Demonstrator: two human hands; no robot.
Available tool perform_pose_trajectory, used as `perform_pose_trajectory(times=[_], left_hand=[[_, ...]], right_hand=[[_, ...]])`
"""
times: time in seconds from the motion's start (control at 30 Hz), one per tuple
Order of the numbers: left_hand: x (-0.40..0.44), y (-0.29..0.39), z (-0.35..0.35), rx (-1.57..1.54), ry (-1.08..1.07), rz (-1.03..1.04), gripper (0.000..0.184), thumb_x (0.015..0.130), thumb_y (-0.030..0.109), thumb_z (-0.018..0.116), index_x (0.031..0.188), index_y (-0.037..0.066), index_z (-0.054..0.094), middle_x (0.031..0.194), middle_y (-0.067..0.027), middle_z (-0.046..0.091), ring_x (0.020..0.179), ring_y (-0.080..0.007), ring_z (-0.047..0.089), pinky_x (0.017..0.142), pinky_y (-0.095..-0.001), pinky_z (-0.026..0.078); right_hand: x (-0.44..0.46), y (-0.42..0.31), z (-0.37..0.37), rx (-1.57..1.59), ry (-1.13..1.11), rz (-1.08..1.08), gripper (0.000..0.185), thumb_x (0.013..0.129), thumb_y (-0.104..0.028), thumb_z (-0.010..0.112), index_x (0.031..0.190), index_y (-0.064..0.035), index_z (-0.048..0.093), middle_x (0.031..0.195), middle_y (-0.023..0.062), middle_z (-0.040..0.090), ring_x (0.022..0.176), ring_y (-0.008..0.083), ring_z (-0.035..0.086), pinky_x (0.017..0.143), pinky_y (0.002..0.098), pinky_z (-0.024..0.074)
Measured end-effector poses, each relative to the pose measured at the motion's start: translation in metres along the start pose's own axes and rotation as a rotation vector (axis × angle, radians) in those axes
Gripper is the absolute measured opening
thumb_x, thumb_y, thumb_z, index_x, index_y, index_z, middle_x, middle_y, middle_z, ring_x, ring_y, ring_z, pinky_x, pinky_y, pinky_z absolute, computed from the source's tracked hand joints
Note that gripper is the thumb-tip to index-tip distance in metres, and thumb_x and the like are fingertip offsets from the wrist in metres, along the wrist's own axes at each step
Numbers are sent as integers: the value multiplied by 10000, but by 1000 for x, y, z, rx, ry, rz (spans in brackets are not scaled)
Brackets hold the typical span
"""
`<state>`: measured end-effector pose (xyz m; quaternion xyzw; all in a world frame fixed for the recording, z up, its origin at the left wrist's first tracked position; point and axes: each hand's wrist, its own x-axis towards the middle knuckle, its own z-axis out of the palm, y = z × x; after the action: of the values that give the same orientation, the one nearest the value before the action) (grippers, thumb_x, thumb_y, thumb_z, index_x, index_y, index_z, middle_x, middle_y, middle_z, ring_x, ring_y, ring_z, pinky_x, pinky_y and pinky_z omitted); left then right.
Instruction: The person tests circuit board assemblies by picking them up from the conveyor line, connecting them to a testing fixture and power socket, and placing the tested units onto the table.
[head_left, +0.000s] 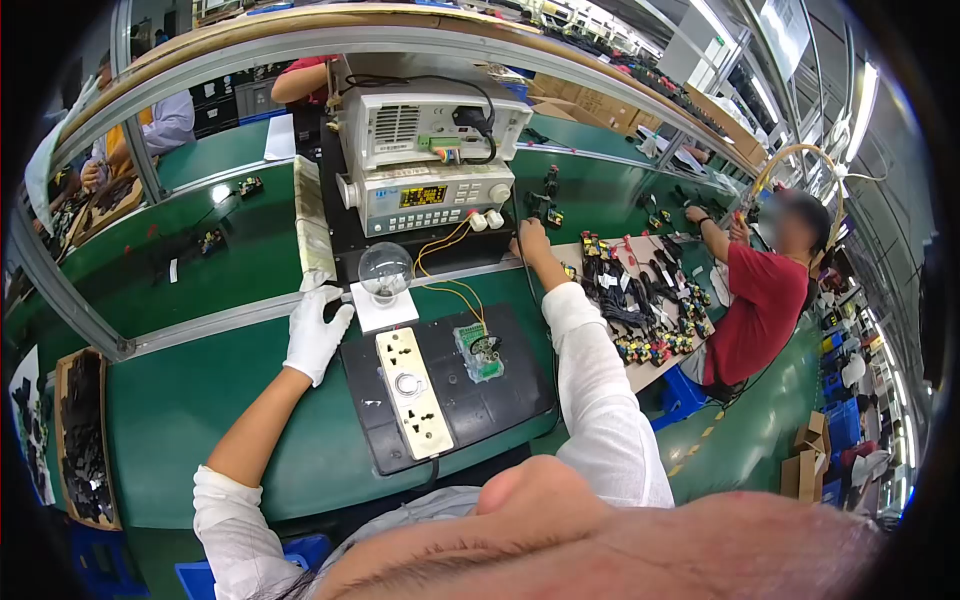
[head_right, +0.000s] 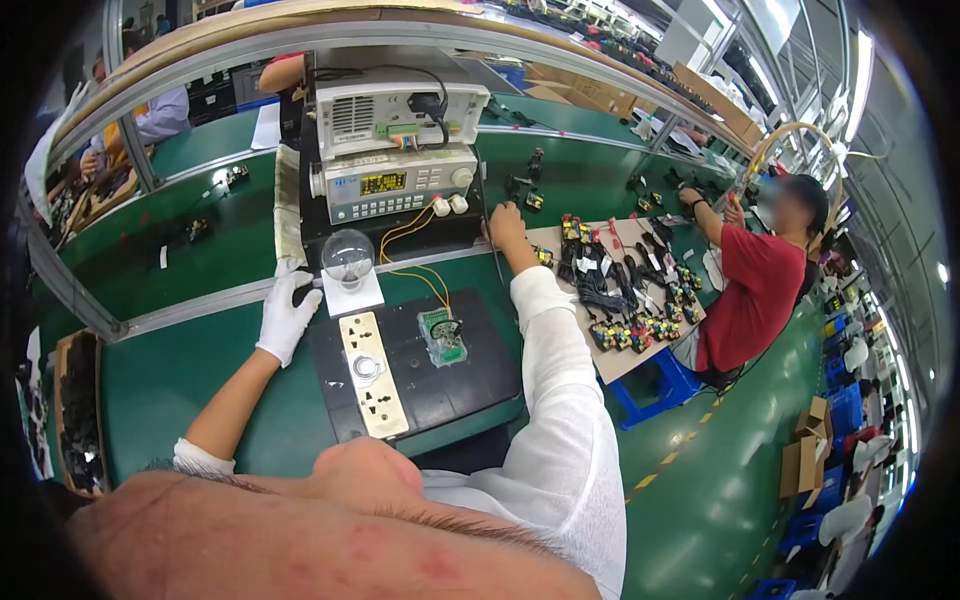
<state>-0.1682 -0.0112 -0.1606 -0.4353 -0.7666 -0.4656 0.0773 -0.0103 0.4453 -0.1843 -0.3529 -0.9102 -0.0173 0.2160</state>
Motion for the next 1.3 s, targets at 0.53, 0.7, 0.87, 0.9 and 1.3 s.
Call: perform_pose_trajectory(times=[0.53, 0.7, 0.87, 0.9, 1.3], left_hand=[[7, -8, 5, 65, 102, -159, 379, 824, 174, 706, 1152, 9, 610, 1201, -163, 605, 1176, -300, 557, 1021, -363, 417], [10, -8, 7, 81, 89, -154, 378, 836, 212, 687, 1144, 6, 612, 1171, -168, 610, 1138, -312, 564, 1004, -372, 427], [11, -1, 6, 107, 64, -173, 369, 850, 223, 683, 1134, -1, 608, 1136, -174, 620, 1109, -323, 580, 982, -380, 437], [11, 2, 5, 98, 48, -182, 359, 853, 217, 681, 1127, -3, 610, 1135, -174, 621, 1105, -325, 583, 979, -380, 439], [11, 12, 4, 104, -9, -232, 315, 845, 199, 700, 1093, 13, 644, 1224, -187, 611, 1207, -327, 545, 1039, -390, 400]], right_hand=[[-68, -185, -295, 2185, 120, -783, 128, 849, 20, 544, 937, -68, 575, 906, 55, 567, 844, 216, 518, 782, 319, 397], [-104, -203, -344, 1393, 656, -1329, 57, 794, -33, 626, 772, -58, 673, 796, 51, 652, 711, 205, 594, 627, 310, 446], [-135, -188, -343, 1054, 773, -1268, 312, 760, -195, 791, 991, -157, 585, 871, -11, 608, 766, 174, 546, 611, 296, 416], [-143, -196, -342, 1188, 807, -1120, 231, 669, -154, 768, 863, -126, 647, 835, 4, 632, 734, 176, 570, 578, 288, 418], [-140, -185, -347, 1169, 735, -983, 227, 548, -82, 723, 770, -128, 743, 716, -16, 582, 649, 147, 580, 437, 220, 342]])
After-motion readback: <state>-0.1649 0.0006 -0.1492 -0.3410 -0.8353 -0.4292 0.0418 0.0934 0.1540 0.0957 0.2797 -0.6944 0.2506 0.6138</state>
